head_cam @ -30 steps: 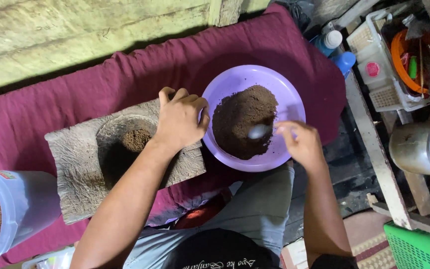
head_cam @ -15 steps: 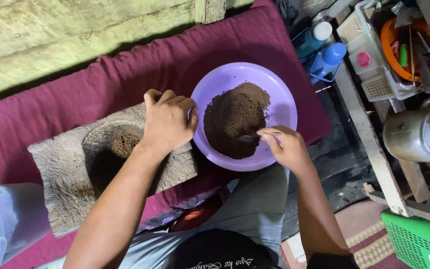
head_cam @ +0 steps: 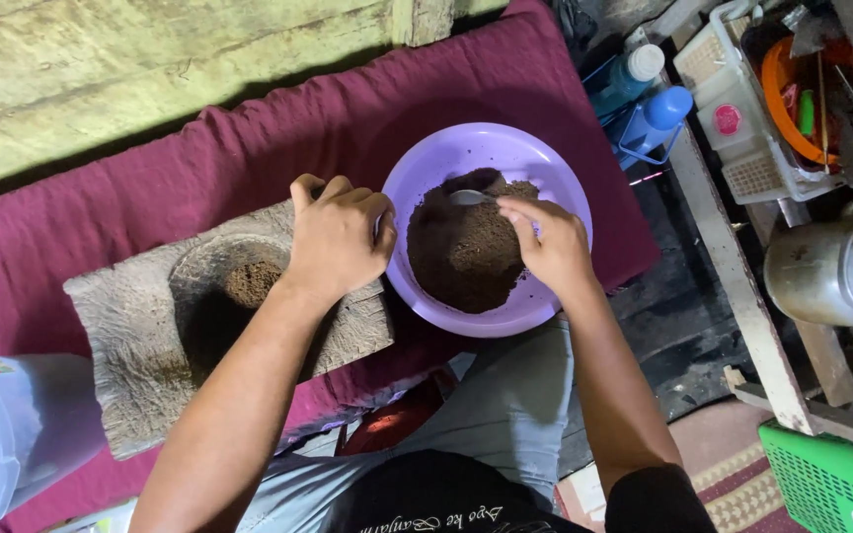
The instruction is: The person uses a spoon to scoop a brown powder from a mortar and transfer it into a purple bowl. They repeat this process multiple times, occasionally stirring the powder in the bowl.
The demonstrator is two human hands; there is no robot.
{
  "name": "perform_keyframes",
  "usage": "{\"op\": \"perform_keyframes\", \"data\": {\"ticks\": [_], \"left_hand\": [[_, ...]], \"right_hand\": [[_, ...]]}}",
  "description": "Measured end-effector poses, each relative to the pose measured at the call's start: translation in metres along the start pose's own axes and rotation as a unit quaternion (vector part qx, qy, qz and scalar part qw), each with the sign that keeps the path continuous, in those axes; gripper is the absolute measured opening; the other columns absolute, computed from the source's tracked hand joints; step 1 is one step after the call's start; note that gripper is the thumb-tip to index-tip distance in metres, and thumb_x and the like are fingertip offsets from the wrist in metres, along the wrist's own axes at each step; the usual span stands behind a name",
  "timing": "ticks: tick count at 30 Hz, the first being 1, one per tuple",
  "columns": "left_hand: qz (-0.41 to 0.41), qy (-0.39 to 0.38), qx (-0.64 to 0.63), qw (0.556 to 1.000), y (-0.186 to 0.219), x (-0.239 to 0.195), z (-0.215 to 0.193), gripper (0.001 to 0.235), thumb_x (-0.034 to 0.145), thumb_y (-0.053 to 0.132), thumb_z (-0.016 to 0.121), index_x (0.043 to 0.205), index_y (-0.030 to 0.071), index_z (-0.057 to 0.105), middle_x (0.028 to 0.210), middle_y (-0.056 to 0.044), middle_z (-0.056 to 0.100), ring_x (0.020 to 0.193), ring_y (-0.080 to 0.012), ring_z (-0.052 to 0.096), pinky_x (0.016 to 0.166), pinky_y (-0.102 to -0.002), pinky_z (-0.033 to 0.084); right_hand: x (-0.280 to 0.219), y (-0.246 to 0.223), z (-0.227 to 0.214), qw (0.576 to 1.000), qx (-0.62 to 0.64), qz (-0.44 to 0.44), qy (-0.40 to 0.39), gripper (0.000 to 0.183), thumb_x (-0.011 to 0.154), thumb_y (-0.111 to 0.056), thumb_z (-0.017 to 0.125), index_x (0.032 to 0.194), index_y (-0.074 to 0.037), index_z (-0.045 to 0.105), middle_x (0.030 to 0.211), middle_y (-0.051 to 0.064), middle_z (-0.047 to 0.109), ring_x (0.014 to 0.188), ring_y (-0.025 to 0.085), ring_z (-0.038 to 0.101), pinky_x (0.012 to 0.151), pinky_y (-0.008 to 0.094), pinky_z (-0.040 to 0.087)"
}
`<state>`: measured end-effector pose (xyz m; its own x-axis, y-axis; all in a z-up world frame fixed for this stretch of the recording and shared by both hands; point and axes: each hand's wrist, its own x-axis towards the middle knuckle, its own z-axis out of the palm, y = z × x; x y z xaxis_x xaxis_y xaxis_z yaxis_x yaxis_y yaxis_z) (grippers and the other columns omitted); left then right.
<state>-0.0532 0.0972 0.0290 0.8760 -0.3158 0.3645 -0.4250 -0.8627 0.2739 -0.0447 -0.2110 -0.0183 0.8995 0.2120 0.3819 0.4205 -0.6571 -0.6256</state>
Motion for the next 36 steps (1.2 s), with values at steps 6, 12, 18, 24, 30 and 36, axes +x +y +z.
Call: {"op": "perform_keyframes", "data": {"ticks": [6, 12, 18, 24, 30, 36], "left_hand": [[-0.009, 0.000, -0.006, 1.000, -0.001, 0.002, 0.002, 0.017, 0.091, 0.030, 0.061, 0.084, 0.020, 0.072, 0.069, 0.002, 0.065, 0.080, -0.0174, 0.063, 0.099, -0.051, 0.029], [-0.075, 0.047, -0.260, 0.962, 0.009, 0.003, -0.048, 0.014, 0.094, 0.015, 0.061, 0.095, 0.012, 0.074, 0.088, -0.013, 0.072, 0.084, -0.0382, 0.069, 0.088, -0.050, 0.045], [-0.271, 0.054, -0.408, 0.870, -0.001, -0.050, -0.123, 0.027, 0.101, 0.015, 0.053, 0.118, 0.011, 0.074, 0.110, -0.013, 0.076, 0.109, -0.0315, 0.071, 0.103, -0.048, 0.048], [-0.316, 0.170, -0.533, 0.766, -0.034, -0.123, -0.141, 0.038, 0.107, 0.012, 0.039, 0.130, 0.001, 0.068, 0.120, -0.020, 0.071, 0.124, -0.0279, 0.060, 0.115, -0.047, 0.042], [-0.378, 0.186, -0.434, 0.797, -0.058, -0.170, -0.145, 0.030, 0.103, 0.013, 0.051, 0.123, 0.007, 0.073, 0.113, -0.014, 0.076, 0.115, -0.0277, 0.067, 0.107, -0.047, 0.047], [-0.344, 0.172, -0.367, 0.847, -0.056, -0.165, -0.137, 0.025, 0.098, 0.014, 0.059, 0.116, 0.013, 0.077, 0.107, -0.011, 0.078, 0.111, -0.0322, 0.071, 0.100, -0.047, 0.052]], "right_hand": [[-0.004, -0.003, -0.015, 0.989, 0.051, 0.039, 0.132, 0.019, 0.099, -0.002, 0.062, 0.087, -0.013, 0.072, 0.079, 0.006, 0.076, 0.077, 0.025, 0.074, 0.072, 0.032, 0.057], [0.019, -0.021, -0.025, 0.884, 0.360, 0.247, 0.166, 0.019, 0.100, -0.017, 0.052, 0.096, -0.009, 0.068, 0.067, 0.011, 0.066, 0.057, 0.012, 0.061, 0.048, 0.016, 0.037], [0.043, -0.095, -0.007, 0.884, 0.440, 0.147, 0.058, 0.021, 0.100, -0.017, 0.053, 0.099, -0.001, 0.067, 0.066, 0.014, 0.067, 0.058, 0.014, 0.066, 0.052, 0.019, 0.048], [0.055, -0.197, 0.034, 0.956, 0.260, 0.061, -0.118, 0.017, 0.096, -0.019, 0.061, 0.101, -0.008, 0.074, 0.068, 0.010, 0.072, 0.066, 0.015, 0.070, 0.065, 0.026, 0.056], [0.052, -0.272, 0.058, 0.889, 0.172, -0.199, -0.376, 0.011, 0.087, -0.002, 0.068, 0.092, -0.009, 0.076, 0.085, 0.017, 0.077, 0.083, 0.039, 0.074, 0.073, 0.047, 0.059], [0.071, -0.260, 0.092, 0.867, 0.113, -0.286, -0.392, 0.008, 0.086, 0.001, 0.063, 0.085, -0.005, 0.067, 0.077, 0.015, 0.070, 0.076, 0.037, 0.070, 0.070, 0.045, 0.057]]}}
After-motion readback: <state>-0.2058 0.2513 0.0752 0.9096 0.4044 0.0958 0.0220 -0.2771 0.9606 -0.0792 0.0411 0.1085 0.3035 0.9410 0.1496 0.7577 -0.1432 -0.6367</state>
